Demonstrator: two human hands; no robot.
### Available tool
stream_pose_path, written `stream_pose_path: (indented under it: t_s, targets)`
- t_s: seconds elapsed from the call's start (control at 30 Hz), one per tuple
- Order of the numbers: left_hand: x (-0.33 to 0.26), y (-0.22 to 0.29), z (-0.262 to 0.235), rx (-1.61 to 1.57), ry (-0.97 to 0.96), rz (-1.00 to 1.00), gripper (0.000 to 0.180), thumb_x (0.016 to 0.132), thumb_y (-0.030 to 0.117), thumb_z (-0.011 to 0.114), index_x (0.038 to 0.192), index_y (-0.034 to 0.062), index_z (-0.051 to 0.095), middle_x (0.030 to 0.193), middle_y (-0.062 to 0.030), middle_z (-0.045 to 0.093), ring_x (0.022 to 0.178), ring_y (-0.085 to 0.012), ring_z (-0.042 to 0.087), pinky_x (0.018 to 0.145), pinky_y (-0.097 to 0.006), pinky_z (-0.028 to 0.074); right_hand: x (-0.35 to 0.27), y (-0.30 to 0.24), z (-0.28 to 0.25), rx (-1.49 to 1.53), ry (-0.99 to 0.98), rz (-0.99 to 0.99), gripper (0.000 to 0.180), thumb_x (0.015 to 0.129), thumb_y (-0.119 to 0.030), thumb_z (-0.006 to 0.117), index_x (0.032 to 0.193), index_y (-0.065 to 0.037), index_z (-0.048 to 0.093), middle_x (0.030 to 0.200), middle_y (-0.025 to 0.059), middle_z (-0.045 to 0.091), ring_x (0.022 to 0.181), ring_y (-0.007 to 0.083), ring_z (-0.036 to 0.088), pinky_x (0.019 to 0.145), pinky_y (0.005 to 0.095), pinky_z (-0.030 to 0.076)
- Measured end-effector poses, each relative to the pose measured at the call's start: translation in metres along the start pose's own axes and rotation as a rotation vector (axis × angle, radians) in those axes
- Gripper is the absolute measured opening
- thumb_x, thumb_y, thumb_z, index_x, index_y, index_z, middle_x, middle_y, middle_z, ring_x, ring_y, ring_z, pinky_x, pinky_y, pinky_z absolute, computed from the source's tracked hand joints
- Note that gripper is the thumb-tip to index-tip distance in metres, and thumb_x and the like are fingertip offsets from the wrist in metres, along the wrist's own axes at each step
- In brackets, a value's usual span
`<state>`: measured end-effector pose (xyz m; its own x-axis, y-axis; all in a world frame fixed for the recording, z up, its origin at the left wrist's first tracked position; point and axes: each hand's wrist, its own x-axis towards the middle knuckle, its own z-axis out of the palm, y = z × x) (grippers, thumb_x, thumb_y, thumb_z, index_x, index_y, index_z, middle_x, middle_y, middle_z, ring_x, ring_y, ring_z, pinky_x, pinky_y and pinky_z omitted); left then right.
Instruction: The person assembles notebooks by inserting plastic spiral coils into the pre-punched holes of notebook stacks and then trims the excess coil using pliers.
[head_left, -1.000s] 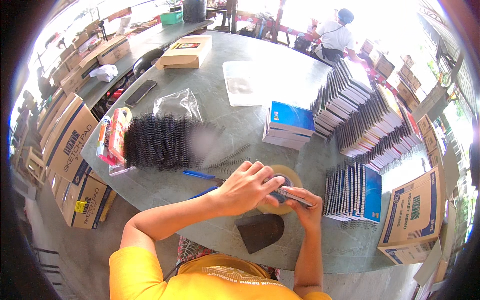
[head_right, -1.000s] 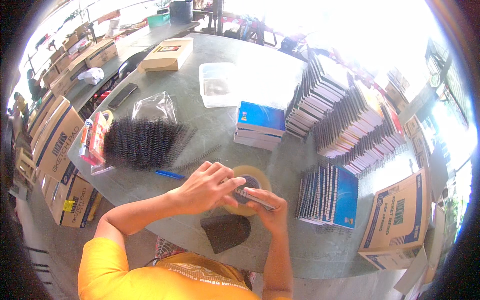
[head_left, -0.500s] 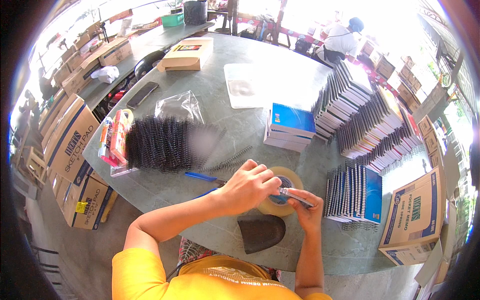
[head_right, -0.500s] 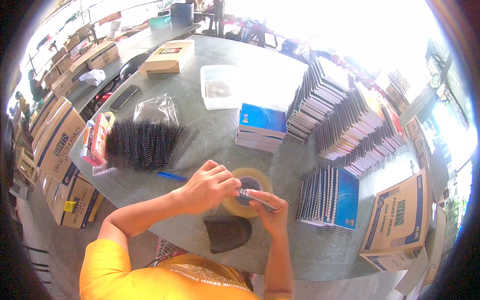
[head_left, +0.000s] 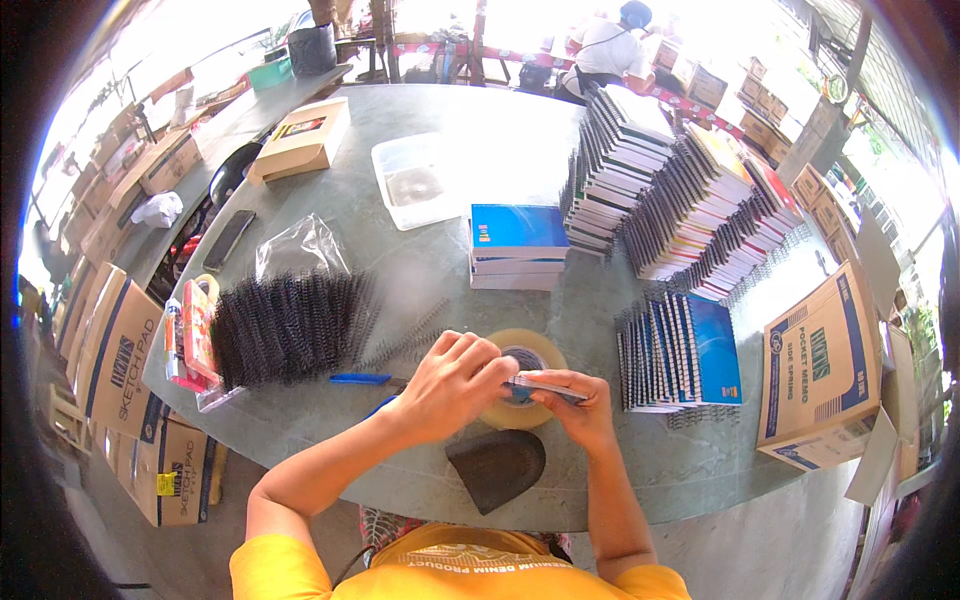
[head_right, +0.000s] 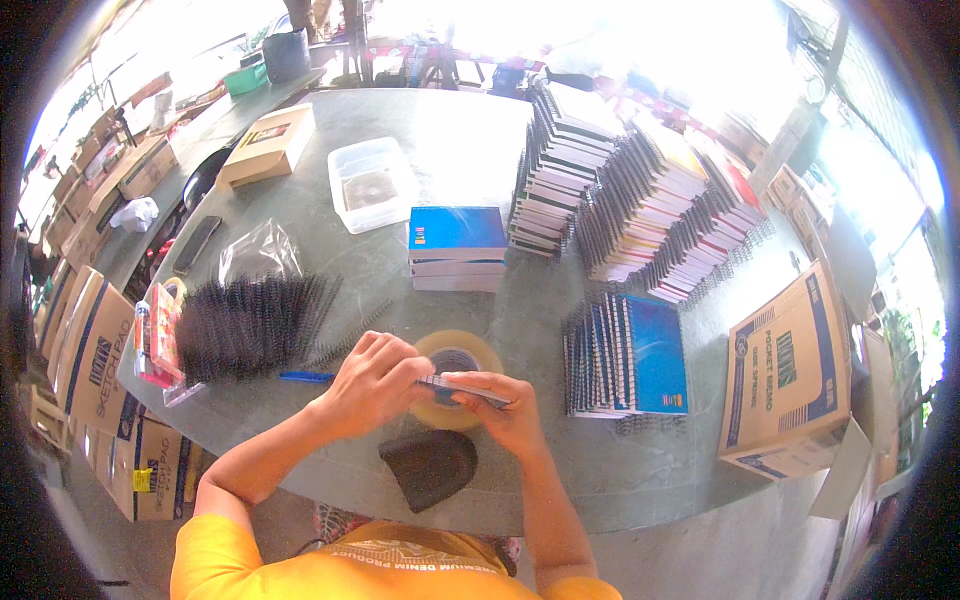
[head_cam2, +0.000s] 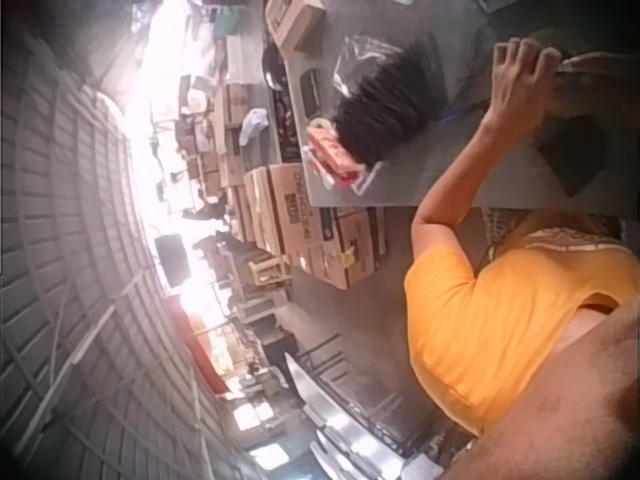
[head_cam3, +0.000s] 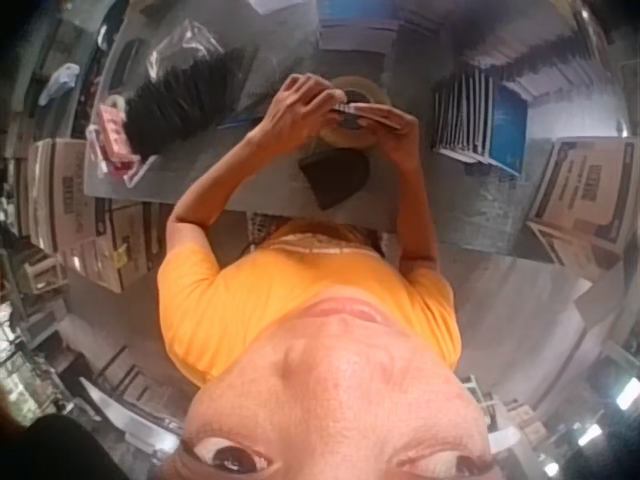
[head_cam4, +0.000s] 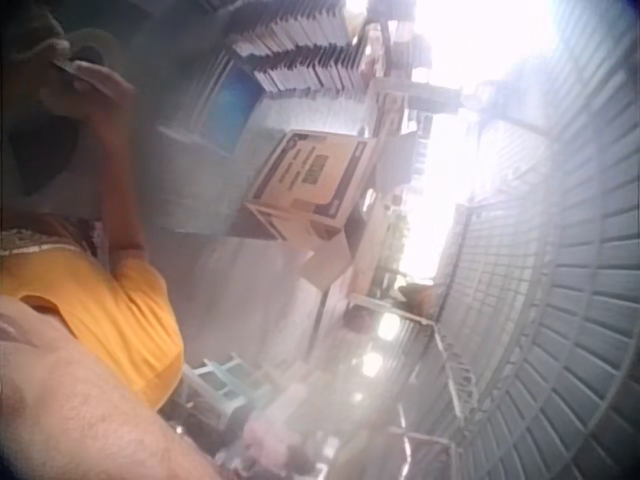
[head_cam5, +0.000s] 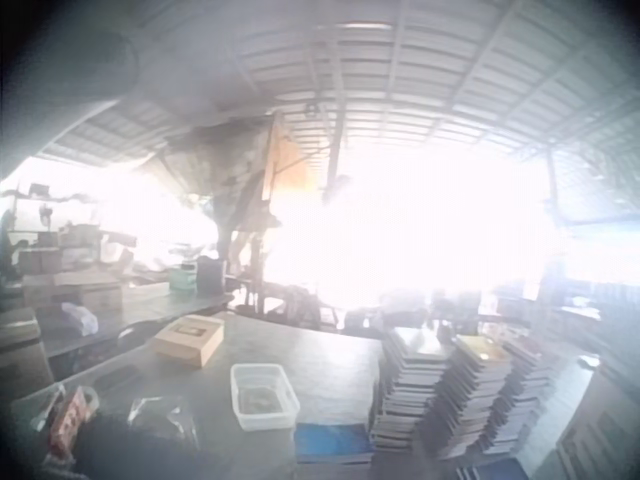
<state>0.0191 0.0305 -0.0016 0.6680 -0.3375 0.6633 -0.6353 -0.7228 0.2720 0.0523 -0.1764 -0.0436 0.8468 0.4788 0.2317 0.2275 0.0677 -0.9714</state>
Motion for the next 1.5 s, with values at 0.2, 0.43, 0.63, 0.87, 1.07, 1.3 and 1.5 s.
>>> stream_pose_path:
  t_s: [0.2,0.43,0.63,0.87,1.07,1.3,1.5]
  targets:
    - [-0.003,-0.007,-0.007,0.0,-0.125,-0.036,0.013,0.077,0.016,0.067,0.084,0.0111,0.058,0.081,-0.0018,0.057,0.081,-0.0209,0.057,0.075,-0.036,0.041,0.003,-0.004,0.007,0.053,0.027,0.016,0.024,0.077,0.006,0.067,0.1,0.0,0.068,0.099,0.01,0.069,0.092,0.014,0.063,0.081,0.0255,0.05]
    - [-0.014,0.031,-0.007,0.103,-0.248,0.072,0.025,0.081,0.027,0.062,0.096,0.0071,0.056,0.085,-0.0092,0.057,0.078,-0.0246,0.057,0.07,-0.037,0.043,0.003,-0.002,0.001,-0.032,-0.003,-0.088,0.022,0.081,0.002,0.065,0.102,-0.002,0.068,0.101,0.0085,0.069,0.093,0.013,0.062,0.082,0.0263,0.049]
    - [-0.072,0.053,0.019,0.044,-0.628,-0.151,0.05,0.081,0.032,0.062,0.126,0.0153,0.049,0.093,-0.0155,0.056,0.084,-0.0323,0.058,0.069,-0.04,0.048,0.003,0.002,0.007,-0.018,-0.008,-0.076,0.021,0.078,0.002,0.068,0.099,0.0,0.068,0.1,0.0103,0.069,0.094,0.0156,0.063,0.085,0.0287,0.049]
    - [-0.01,0.029,-0.036,-0.134,-0.102,-0.208,0.038,0.076,0.004,0.064,0.112,0.0088,0.055,0.098,-0.018,0.055,0.084,-0.0352,0.056,0.073,-0.043,0.048,0.002,-0.001,0.001,-0.031,0.015,-0.015,0.02,0.08,-0.004,0.068,0.1,-0.003,0.069,0.098,0.0065,0.069,0.092,0.0114,0.061,0.082,0.0265,0.048]
    - [-0.019,0.02,-0.029,-0.061,-0.21,-0.286,0.049,0.07,-0.005,0.062,0.116,0.0087,0.055,0.095,-0.0134,0.054,0.083,-0.029,0.055,0.077,-0.04,0.05,0.005,-0.002,0.005,-0.048,0.071,-0.027,0.019,0.08,-0.004,0.07,0.098,-0.002,0.069,0.095,0.0052,0.069,0.09,0.01,0.06,0.081,0.0242,0.046]
    - [-0.002,0.016,-0.025,0.054,0.005,-0.116,0.042,0.071,0.003,0.068,0.111,0.0126,0.059,0.089,-0.0085,0.057,0.077,-0.026,0.056,0.064,-0.038,0.051,0.005,0.003,0.006,0.037,0.086,-0.048,0.02,0.078,-0.002,0.07,0.098,-0.001,0.067,0.095,0.0057,0.068,0.09,0.0107,0.06,0.08,0.024,0.047]
    - [0.025,0.025,-0.042,0.019,0.343,-0.203,0.031,0.07,0.006,0.069,0.1,0.0129,0.064,0.085,-0.0064,0.055,0.076,-0.0243,0.057,0.062,-0.034,0.051,0.002,-0.006,0.005,-0.147,-0.037,0.037,0.023,0.079,-0.004,0.068,0.102,-0.004,0.067,0.092,0.0065,0.069,0.09,0.0105,0.061,0.08,0.0258,0.047]
